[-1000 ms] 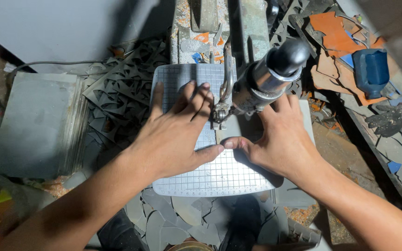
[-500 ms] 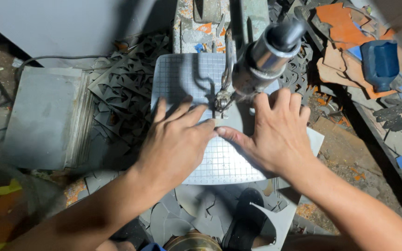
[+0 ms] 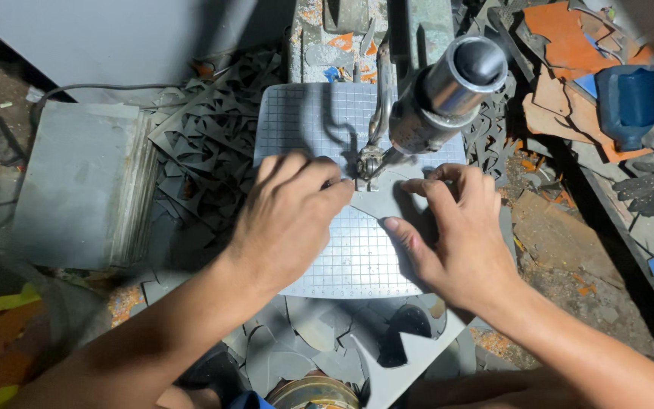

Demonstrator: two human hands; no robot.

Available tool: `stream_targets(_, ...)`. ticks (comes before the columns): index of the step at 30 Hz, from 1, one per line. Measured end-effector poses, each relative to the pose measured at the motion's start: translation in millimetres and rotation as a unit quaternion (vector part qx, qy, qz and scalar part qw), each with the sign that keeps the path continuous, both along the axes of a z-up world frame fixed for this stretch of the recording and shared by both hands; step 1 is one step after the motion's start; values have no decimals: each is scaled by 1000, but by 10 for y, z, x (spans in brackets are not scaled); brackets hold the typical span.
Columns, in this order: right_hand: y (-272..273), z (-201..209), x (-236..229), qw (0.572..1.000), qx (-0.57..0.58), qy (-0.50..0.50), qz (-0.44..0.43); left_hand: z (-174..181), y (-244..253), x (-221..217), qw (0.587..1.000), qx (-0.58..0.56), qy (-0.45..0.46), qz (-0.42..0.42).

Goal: The person uses a band saw to cut a gray sheet material along a curved line. They guide the sheet with both hands, rotate it to follow the cut path, and remove the cut piece after completion.

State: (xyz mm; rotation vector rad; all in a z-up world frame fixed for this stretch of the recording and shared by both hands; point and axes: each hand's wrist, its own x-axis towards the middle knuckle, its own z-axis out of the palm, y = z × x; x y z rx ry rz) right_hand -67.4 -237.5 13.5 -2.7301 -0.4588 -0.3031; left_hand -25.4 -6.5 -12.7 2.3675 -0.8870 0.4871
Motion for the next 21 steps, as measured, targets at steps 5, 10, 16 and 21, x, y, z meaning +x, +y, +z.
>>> stream_targets(5,90,2,-1,999,-17,14,-24,-10,32,90,1000,2,6,-1)
stream_targets(10,89,-12,45,1000,-10,13,-26,12,49,140,1000,-10,15,-7)
stream_targets(16,121,19,91,998,-15,36,-45,32,34,201,1000,2,14,0)
stream_targets(21,136,29,127,998,-16,35,-43,32,39,251,1000,17,15,1)
